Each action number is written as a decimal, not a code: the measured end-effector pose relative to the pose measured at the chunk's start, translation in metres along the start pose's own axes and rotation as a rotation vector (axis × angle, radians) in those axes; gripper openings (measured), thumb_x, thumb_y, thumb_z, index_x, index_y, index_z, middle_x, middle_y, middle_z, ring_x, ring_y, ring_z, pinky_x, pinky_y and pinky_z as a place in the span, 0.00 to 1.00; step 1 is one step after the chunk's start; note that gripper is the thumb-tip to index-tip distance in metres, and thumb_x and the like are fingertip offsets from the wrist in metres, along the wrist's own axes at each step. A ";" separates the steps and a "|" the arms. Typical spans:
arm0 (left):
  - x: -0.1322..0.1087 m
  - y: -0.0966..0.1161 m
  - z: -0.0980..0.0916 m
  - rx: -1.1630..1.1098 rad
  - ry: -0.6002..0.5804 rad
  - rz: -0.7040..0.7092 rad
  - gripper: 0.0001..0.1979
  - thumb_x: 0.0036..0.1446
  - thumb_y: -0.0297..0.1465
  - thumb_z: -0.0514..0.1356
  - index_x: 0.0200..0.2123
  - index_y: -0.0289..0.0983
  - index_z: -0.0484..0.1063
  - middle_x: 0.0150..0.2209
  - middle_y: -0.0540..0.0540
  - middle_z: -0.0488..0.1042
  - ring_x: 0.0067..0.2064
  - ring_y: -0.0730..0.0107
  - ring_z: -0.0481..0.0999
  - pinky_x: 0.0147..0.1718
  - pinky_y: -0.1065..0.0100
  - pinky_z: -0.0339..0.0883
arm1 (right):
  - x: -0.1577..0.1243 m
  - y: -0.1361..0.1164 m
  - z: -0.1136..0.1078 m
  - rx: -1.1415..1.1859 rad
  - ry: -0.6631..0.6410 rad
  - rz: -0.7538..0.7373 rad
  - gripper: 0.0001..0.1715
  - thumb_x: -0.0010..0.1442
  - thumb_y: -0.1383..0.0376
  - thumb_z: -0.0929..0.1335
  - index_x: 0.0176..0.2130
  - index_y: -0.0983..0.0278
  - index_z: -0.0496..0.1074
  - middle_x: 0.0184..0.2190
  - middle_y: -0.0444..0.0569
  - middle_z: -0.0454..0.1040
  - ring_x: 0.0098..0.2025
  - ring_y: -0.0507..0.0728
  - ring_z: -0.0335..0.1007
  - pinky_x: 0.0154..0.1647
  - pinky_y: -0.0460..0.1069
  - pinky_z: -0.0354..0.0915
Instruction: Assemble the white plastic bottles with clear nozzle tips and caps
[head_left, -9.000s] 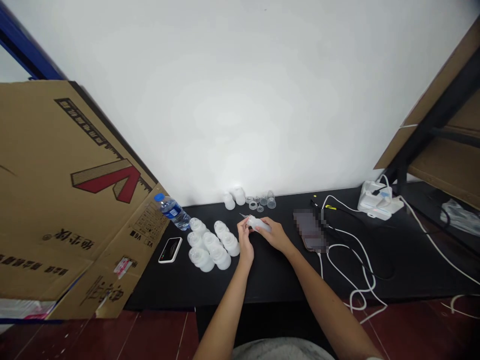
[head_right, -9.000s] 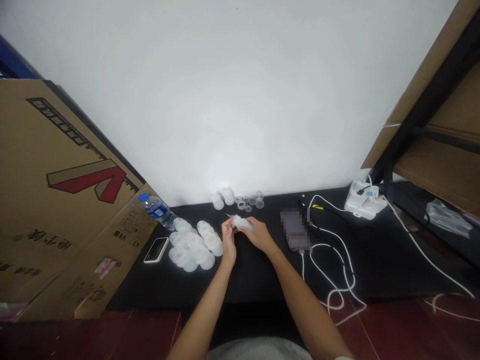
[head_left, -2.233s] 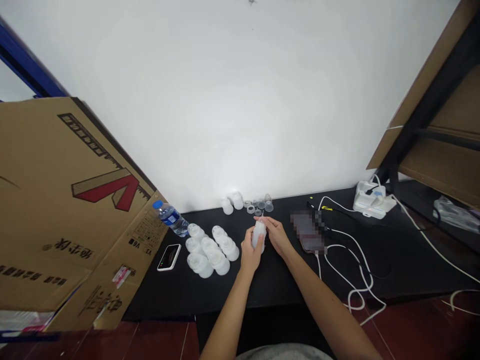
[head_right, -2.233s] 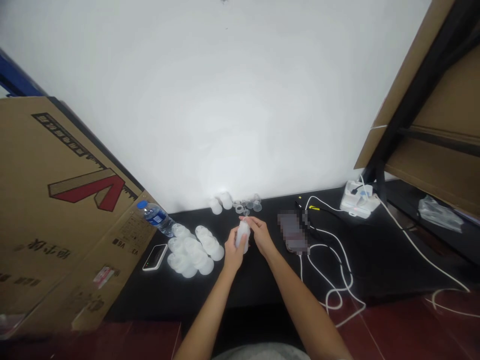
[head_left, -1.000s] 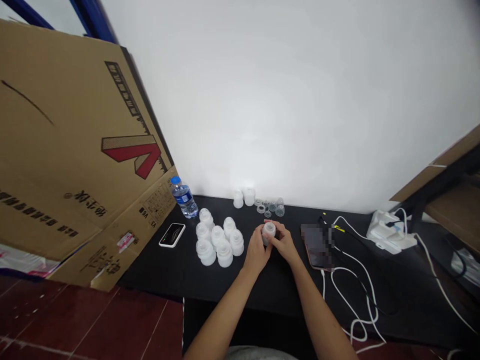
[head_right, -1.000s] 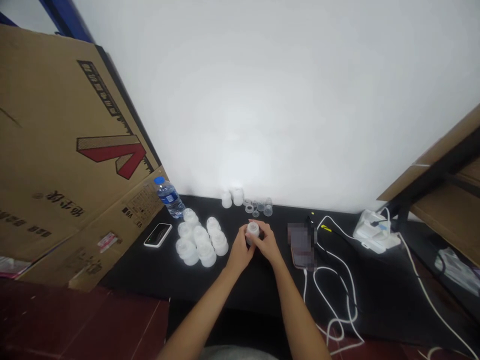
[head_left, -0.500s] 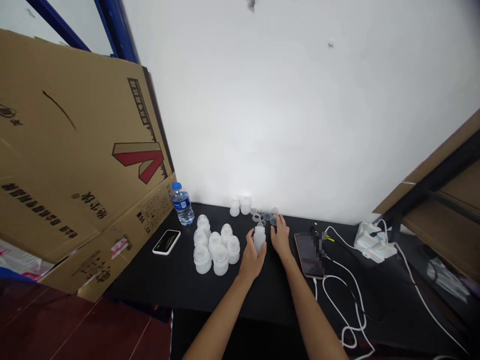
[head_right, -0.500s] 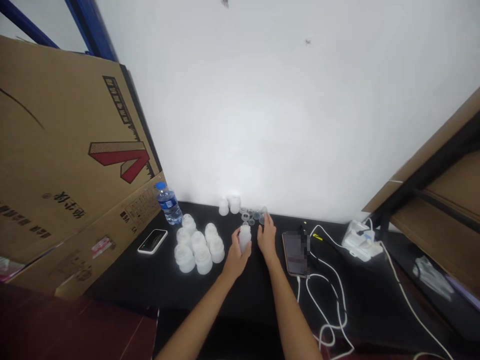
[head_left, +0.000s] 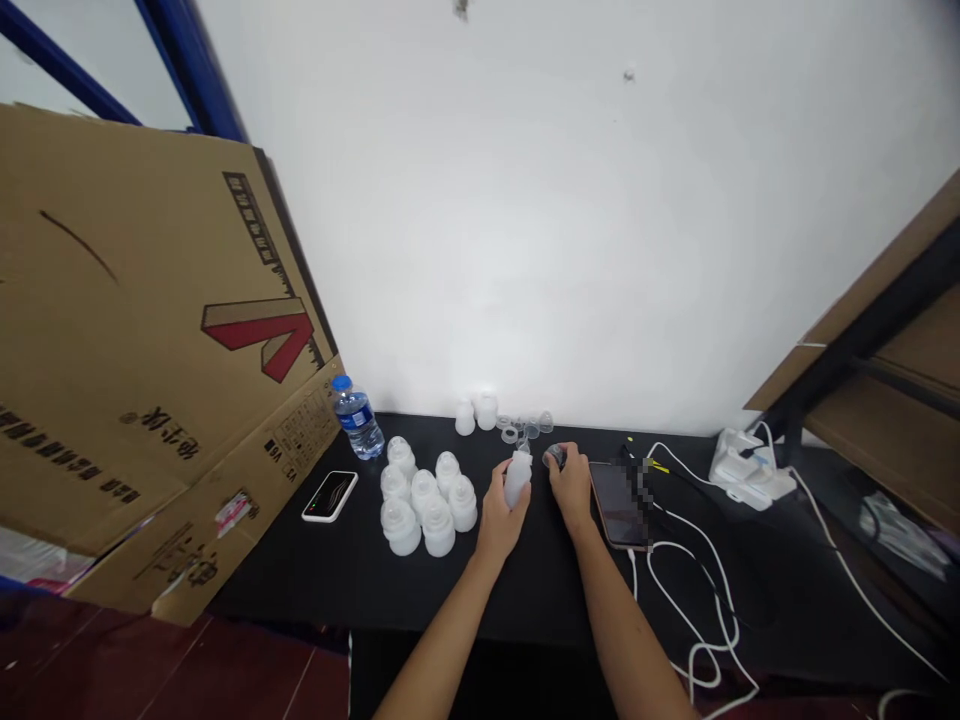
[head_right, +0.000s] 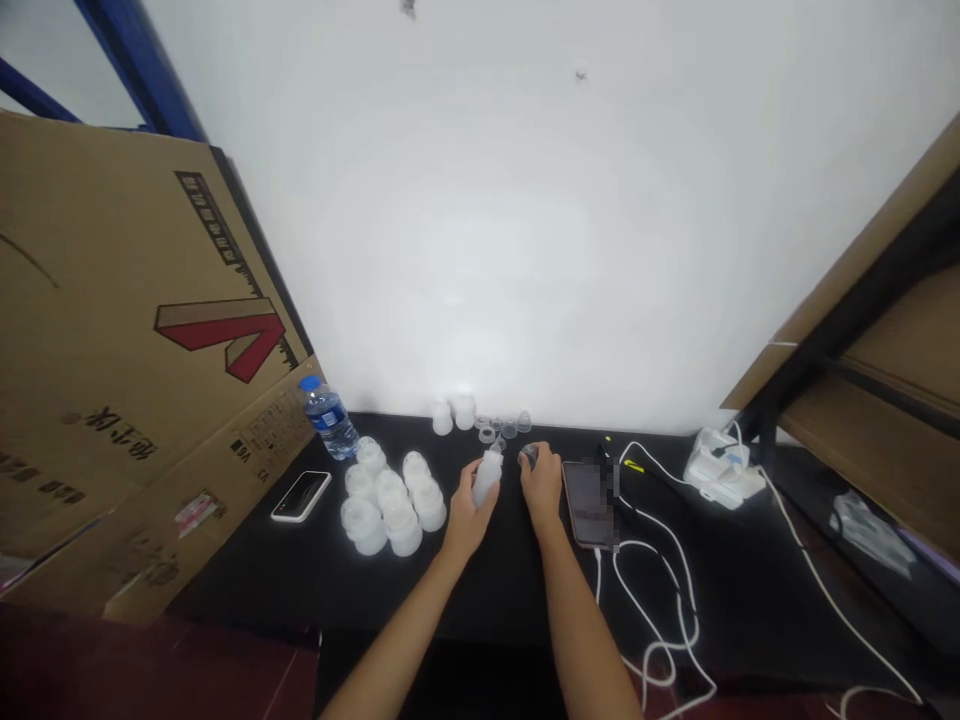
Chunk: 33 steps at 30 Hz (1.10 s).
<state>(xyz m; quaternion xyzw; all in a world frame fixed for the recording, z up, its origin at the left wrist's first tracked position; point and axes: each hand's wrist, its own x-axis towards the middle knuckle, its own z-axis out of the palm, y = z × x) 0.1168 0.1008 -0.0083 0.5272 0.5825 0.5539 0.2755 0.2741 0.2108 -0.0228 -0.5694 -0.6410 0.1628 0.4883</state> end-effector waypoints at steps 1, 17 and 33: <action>0.000 0.001 -0.001 0.009 -0.012 0.005 0.27 0.69 0.45 0.62 0.66 0.42 0.67 0.60 0.37 0.78 0.60 0.51 0.79 0.60 0.55 0.70 | 0.002 0.000 -0.001 0.112 0.025 0.066 0.23 0.64 0.46 0.70 0.46 0.61 0.74 0.42 0.59 0.83 0.42 0.67 0.76 0.46 0.58 0.70; 0.000 0.002 0.000 0.065 -0.110 0.062 0.27 0.67 0.42 0.64 0.66 0.43 0.70 0.63 0.39 0.77 0.62 0.51 0.78 0.62 0.53 0.70 | 0.000 -0.028 0.000 0.749 -0.126 0.143 0.25 0.64 0.44 0.74 0.47 0.60 0.76 0.38 0.51 0.84 0.38 0.61 0.79 0.33 0.50 0.69; -0.002 0.004 -0.003 0.050 -0.094 0.054 0.26 0.70 0.43 0.62 0.66 0.40 0.66 0.61 0.35 0.77 0.60 0.52 0.79 0.59 0.54 0.71 | -0.004 -0.038 0.000 0.731 -0.249 0.076 0.25 0.68 0.41 0.69 0.46 0.58 0.78 0.48 0.53 0.84 0.46 0.64 0.80 0.42 0.55 0.75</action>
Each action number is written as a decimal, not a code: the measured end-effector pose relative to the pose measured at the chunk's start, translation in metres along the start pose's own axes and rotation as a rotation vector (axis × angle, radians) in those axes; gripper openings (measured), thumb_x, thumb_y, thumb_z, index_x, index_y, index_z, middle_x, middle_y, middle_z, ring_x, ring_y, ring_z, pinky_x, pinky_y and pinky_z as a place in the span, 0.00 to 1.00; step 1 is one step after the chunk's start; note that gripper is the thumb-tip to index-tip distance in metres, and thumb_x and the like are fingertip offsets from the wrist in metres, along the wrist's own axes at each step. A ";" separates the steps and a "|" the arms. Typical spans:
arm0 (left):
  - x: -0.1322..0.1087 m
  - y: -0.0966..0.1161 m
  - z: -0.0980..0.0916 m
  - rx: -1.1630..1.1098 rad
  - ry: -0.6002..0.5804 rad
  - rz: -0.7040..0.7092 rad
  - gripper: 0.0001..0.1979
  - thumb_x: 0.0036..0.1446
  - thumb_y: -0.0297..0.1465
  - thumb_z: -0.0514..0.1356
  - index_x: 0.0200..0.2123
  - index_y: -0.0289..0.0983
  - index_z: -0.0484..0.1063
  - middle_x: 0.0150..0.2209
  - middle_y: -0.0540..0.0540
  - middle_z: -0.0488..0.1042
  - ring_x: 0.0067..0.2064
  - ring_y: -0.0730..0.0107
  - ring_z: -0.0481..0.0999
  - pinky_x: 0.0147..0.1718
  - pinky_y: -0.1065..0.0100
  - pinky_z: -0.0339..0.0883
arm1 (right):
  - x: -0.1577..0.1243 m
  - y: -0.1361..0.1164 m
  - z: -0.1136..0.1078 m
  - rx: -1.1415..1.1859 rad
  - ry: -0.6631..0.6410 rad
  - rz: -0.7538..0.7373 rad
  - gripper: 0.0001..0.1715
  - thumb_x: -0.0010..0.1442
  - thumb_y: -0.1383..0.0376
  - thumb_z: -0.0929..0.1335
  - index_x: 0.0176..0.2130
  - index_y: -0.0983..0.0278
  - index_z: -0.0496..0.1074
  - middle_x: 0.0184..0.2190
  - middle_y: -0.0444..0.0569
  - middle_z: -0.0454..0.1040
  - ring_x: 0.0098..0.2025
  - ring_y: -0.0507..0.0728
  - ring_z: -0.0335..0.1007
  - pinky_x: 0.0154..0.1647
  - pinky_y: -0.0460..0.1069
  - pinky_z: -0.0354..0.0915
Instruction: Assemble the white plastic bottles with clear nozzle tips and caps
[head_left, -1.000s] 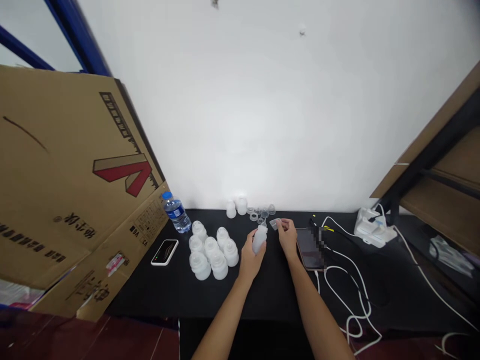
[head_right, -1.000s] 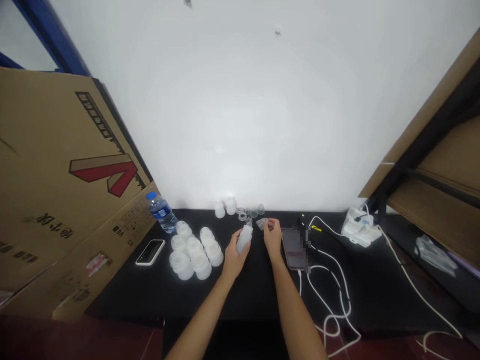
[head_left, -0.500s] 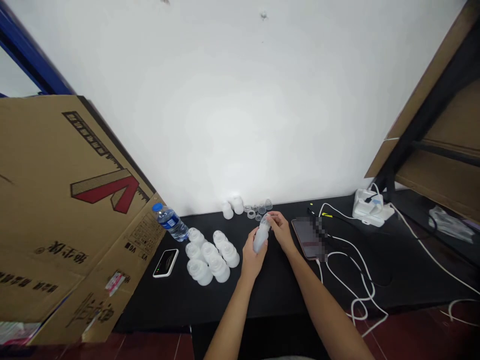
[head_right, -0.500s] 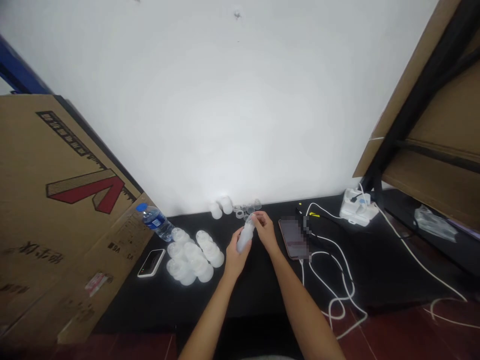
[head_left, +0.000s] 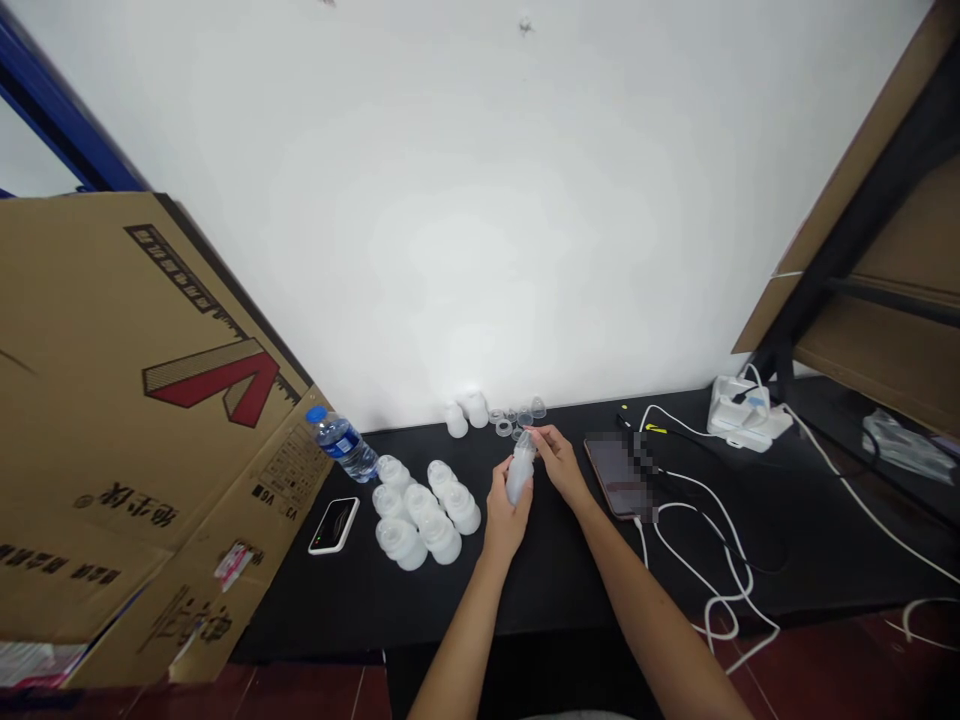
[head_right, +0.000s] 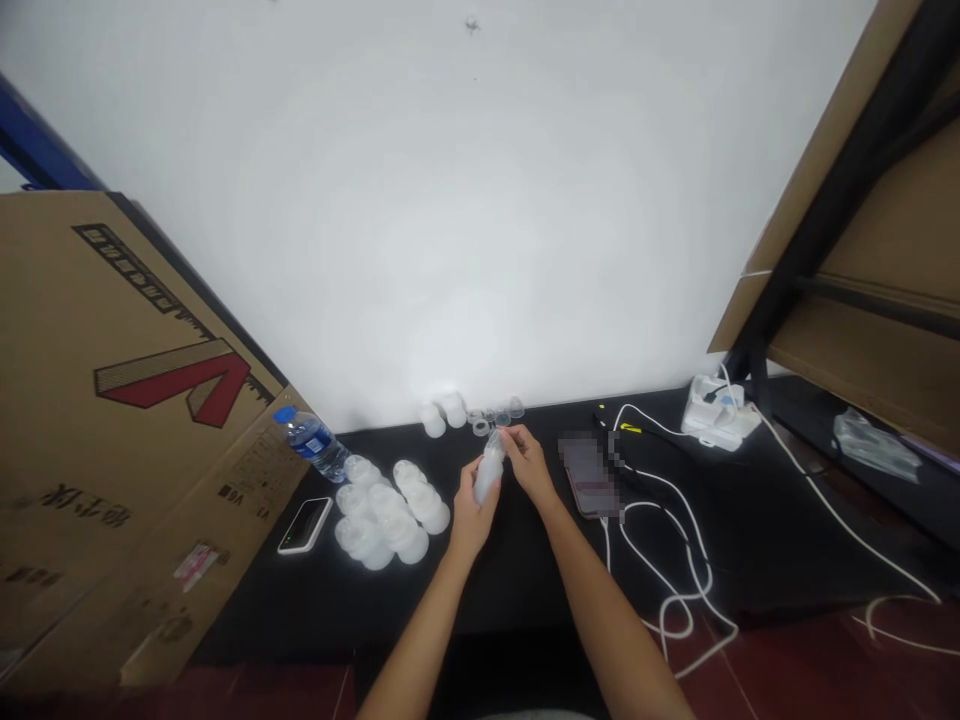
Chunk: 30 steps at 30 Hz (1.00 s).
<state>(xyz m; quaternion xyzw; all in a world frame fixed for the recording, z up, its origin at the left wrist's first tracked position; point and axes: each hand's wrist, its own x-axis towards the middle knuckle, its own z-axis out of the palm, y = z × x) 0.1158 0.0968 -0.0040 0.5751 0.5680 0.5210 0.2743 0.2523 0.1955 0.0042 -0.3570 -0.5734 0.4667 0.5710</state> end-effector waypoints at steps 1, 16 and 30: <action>0.000 -0.001 0.000 0.000 0.002 0.003 0.26 0.70 0.43 0.62 0.66 0.39 0.66 0.61 0.34 0.77 0.60 0.51 0.79 0.59 0.54 0.71 | 0.000 0.000 0.001 0.009 -0.001 0.008 0.25 0.68 0.41 0.69 0.44 0.58 0.78 0.48 0.53 0.84 0.45 0.64 0.80 0.43 0.55 0.75; -0.001 -0.009 0.006 0.033 0.043 0.041 0.23 0.70 0.43 0.61 0.62 0.39 0.68 0.58 0.34 0.79 0.57 0.50 0.80 0.57 0.53 0.72 | 0.001 0.014 0.013 0.087 0.046 0.032 0.29 0.61 0.39 0.73 0.33 0.56 0.63 0.33 0.47 0.83 0.35 0.61 0.80 0.36 0.53 0.74; 0.000 -0.005 0.008 0.017 0.060 0.056 0.29 0.71 0.42 0.61 0.70 0.41 0.60 0.64 0.34 0.74 0.64 0.51 0.77 0.63 0.49 0.69 | -0.014 0.006 0.010 0.017 -0.099 0.018 0.23 0.59 0.45 0.77 0.41 0.61 0.82 0.31 0.46 0.80 0.32 0.59 0.75 0.33 0.52 0.72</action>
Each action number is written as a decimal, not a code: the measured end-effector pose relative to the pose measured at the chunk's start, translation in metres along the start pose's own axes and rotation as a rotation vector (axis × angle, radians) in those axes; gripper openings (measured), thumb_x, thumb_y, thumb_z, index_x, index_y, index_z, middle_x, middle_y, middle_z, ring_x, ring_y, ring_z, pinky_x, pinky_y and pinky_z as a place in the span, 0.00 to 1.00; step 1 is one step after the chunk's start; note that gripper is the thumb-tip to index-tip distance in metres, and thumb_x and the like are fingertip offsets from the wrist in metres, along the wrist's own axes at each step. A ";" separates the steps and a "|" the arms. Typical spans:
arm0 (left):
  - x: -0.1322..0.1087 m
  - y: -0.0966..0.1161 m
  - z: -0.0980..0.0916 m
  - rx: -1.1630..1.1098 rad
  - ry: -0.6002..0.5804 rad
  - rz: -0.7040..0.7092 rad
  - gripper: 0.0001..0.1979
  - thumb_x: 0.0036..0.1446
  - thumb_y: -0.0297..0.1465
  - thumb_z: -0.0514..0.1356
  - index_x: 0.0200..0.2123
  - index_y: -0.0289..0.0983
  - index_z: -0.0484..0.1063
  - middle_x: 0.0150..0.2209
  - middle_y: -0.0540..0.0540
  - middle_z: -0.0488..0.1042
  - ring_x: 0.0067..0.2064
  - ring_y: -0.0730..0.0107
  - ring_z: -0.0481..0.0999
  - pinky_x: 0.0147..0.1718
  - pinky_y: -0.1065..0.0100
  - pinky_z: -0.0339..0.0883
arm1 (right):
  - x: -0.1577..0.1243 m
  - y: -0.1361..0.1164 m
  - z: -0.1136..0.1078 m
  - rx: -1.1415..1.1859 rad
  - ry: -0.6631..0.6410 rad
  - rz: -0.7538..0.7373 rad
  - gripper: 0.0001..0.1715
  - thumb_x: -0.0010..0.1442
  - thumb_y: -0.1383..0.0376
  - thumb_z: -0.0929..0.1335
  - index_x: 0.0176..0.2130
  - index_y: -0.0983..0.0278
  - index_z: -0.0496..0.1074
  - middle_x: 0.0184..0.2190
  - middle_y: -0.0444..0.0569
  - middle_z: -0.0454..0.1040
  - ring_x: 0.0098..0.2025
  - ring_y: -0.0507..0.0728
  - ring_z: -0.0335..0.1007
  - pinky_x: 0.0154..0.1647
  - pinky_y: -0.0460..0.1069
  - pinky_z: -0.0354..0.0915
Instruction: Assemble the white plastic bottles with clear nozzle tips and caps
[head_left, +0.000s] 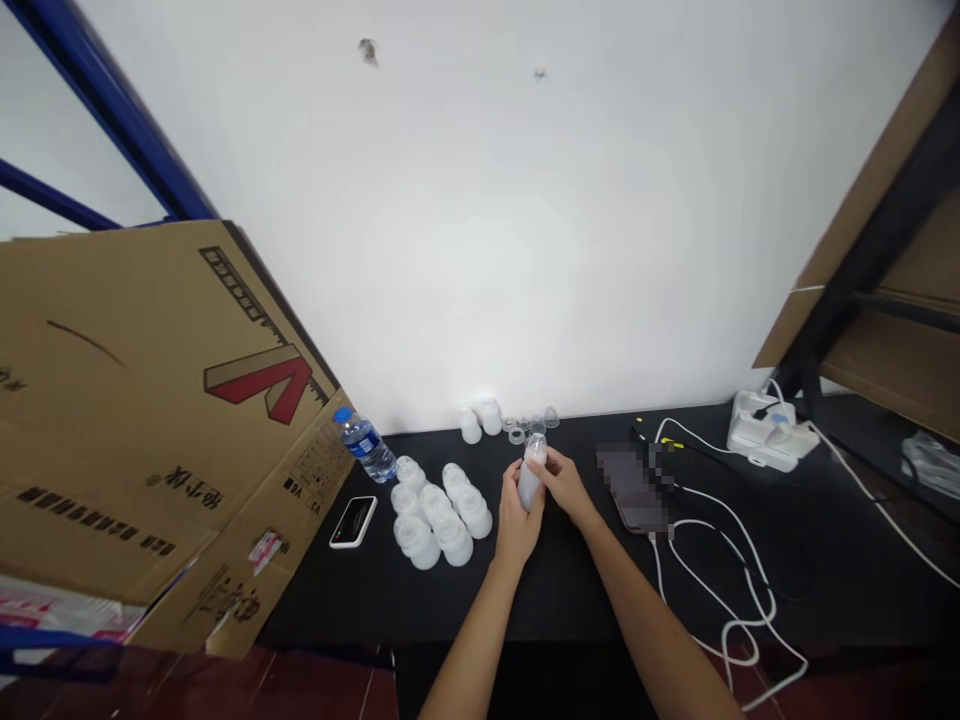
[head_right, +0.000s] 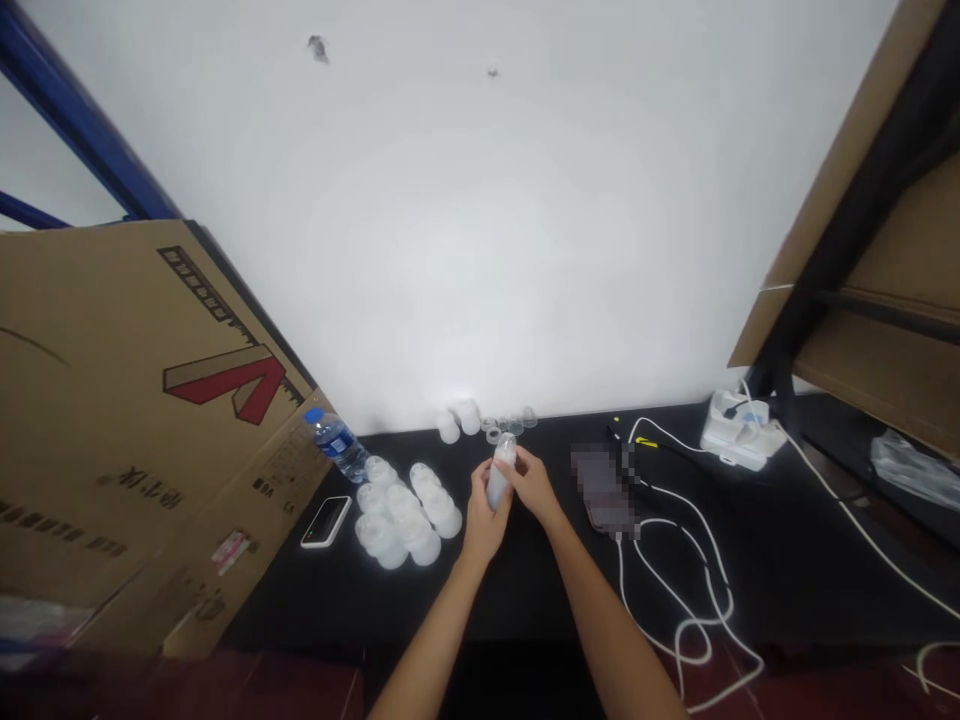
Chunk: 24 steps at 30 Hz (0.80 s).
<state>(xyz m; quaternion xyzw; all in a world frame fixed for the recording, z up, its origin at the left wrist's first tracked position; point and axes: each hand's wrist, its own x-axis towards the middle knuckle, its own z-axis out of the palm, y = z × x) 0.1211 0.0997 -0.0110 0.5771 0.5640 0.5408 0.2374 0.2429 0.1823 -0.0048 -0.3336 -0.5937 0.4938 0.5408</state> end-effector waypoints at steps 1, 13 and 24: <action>0.000 0.000 0.000 -0.009 0.002 0.001 0.29 0.71 0.41 0.61 0.70 0.42 0.61 0.63 0.35 0.75 0.64 0.51 0.76 0.63 0.49 0.68 | 0.000 0.000 -0.002 -0.031 0.021 -0.006 0.24 0.59 0.44 0.77 0.41 0.61 0.82 0.30 0.46 0.79 0.31 0.59 0.73 0.32 0.52 0.71; 0.005 -0.009 0.008 -0.071 0.088 -0.036 0.16 0.67 0.38 0.65 0.54 0.39 0.71 0.51 0.39 0.79 0.48 0.60 0.81 0.43 0.62 0.76 | -0.001 -0.008 -0.011 -0.297 0.183 -0.157 0.33 0.63 0.44 0.75 0.58 0.61 0.77 0.42 0.53 0.80 0.41 0.64 0.75 0.43 0.56 0.74; 0.004 0.000 0.003 0.308 -0.369 0.122 0.09 0.66 0.32 0.62 0.32 0.38 0.79 0.34 0.43 0.85 0.35 0.59 0.84 0.37 0.64 0.70 | 0.024 -0.018 0.015 -0.613 -0.132 -0.081 0.36 0.63 0.44 0.73 0.61 0.63 0.77 0.31 0.48 0.80 0.32 0.61 0.76 0.41 0.56 0.74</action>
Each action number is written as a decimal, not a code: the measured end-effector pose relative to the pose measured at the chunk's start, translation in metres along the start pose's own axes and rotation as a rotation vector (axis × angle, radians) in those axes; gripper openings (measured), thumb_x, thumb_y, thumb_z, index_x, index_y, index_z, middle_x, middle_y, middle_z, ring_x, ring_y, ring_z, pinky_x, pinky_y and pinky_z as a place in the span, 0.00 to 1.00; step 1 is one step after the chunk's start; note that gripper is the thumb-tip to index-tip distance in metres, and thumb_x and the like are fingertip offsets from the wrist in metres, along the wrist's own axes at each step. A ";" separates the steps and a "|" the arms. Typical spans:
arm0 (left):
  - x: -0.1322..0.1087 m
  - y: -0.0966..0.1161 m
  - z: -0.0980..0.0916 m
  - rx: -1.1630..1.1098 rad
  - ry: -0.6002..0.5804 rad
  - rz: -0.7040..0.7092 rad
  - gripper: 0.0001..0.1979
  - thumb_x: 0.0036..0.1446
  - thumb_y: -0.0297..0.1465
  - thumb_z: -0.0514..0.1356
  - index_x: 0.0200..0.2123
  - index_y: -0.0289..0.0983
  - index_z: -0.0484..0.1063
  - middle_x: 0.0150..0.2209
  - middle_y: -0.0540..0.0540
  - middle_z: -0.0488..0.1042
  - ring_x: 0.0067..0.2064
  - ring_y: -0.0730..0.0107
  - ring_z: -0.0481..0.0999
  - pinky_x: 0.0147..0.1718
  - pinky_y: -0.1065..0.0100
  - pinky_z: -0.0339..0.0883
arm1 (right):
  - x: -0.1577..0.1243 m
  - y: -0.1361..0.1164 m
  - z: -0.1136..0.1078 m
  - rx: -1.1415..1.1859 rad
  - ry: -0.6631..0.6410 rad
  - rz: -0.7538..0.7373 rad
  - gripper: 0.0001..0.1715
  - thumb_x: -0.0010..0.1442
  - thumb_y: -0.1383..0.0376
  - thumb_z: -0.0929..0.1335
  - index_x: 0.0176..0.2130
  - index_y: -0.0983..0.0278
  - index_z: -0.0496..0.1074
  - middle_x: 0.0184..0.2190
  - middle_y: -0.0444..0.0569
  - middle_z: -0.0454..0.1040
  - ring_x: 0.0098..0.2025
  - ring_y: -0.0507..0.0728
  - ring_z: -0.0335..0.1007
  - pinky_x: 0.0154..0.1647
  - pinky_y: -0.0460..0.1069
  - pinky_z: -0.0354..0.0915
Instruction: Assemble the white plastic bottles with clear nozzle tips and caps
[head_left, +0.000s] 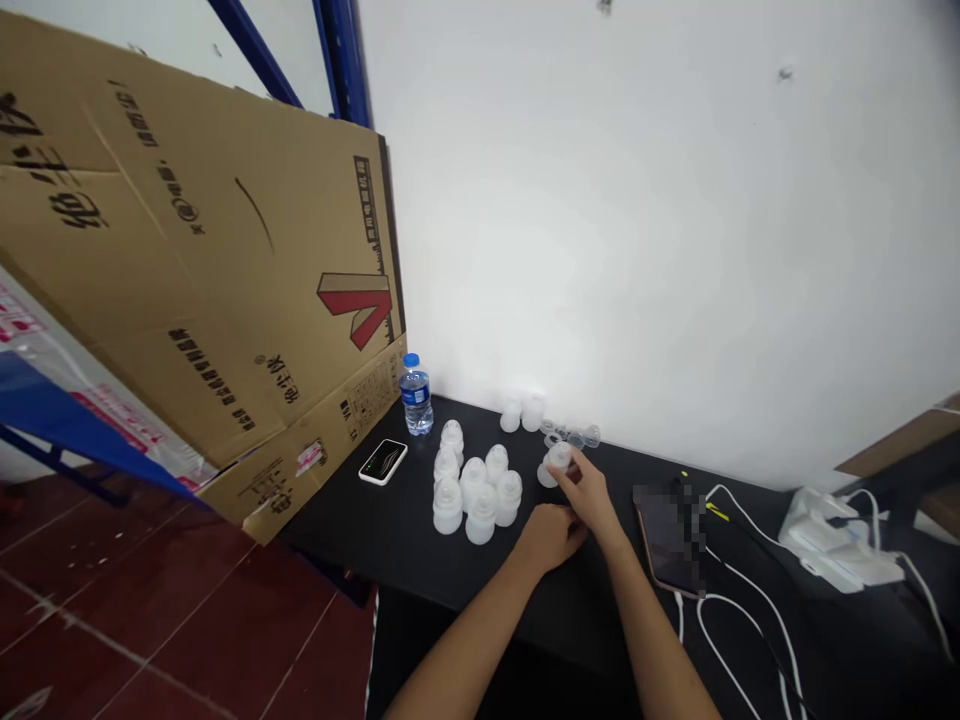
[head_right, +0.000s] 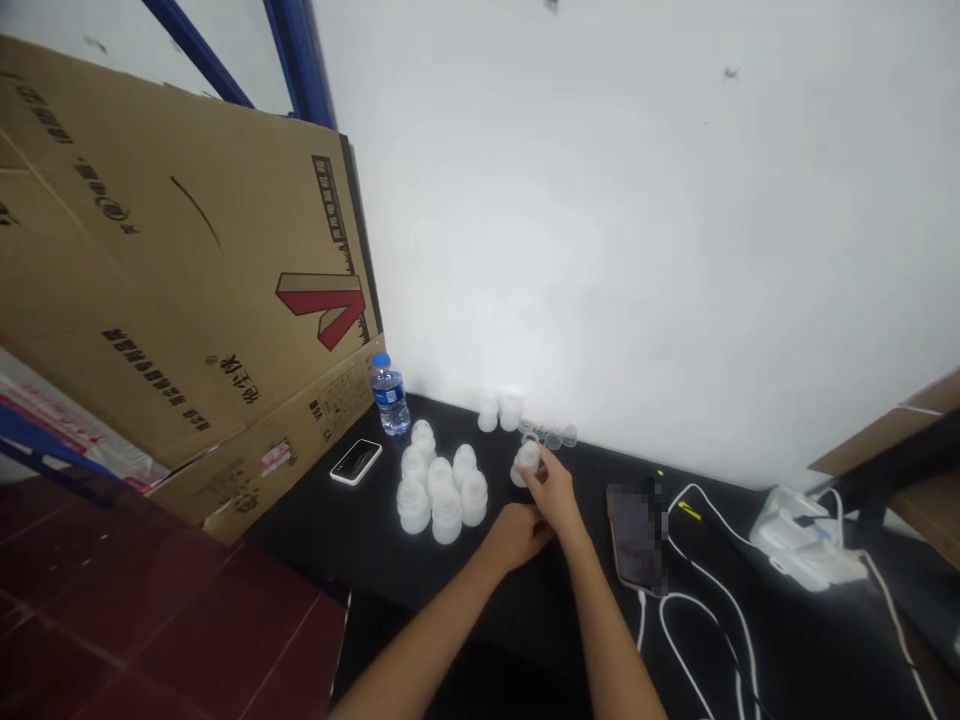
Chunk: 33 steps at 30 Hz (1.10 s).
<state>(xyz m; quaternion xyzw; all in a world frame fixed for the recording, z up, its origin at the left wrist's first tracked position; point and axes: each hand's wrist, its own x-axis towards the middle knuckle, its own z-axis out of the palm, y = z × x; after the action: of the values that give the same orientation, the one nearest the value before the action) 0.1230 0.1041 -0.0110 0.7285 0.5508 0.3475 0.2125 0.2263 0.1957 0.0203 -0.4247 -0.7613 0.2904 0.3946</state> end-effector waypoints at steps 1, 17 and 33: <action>0.000 -0.002 0.001 0.000 0.001 -0.003 0.08 0.65 0.31 0.62 0.33 0.38 0.80 0.34 0.43 0.85 0.35 0.57 0.84 0.37 0.63 0.71 | 0.002 -0.006 0.004 -0.022 -0.018 -0.010 0.36 0.63 0.45 0.73 0.61 0.64 0.76 0.31 0.49 0.80 0.32 0.62 0.76 0.41 0.57 0.74; 0.001 -0.009 0.013 0.010 0.208 0.080 0.15 0.66 0.29 0.59 0.54 0.37 0.77 0.53 0.36 0.81 0.57 0.40 0.80 0.58 0.46 0.74 | -0.002 -0.042 0.020 0.071 -0.406 -0.116 0.24 0.66 0.59 0.71 0.60 0.59 0.76 0.39 0.48 0.85 0.39 0.61 0.81 0.44 0.54 0.74; 0.001 0.005 0.002 0.125 0.041 -0.028 0.16 0.70 0.34 0.59 0.26 0.40 0.72 0.29 0.46 0.80 0.31 0.65 0.78 0.32 0.65 0.59 | 0.026 0.065 0.000 -0.206 0.235 0.041 0.20 0.63 0.57 0.67 0.47 0.64 0.82 0.36 0.56 0.81 0.40 0.66 0.79 0.49 0.59 0.73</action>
<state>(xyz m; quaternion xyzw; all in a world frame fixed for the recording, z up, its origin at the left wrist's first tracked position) 0.1282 0.1032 -0.0084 0.7253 0.5857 0.3245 0.1602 0.2445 0.2492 -0.0209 -0.5094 -0.7268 0.1672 0.4294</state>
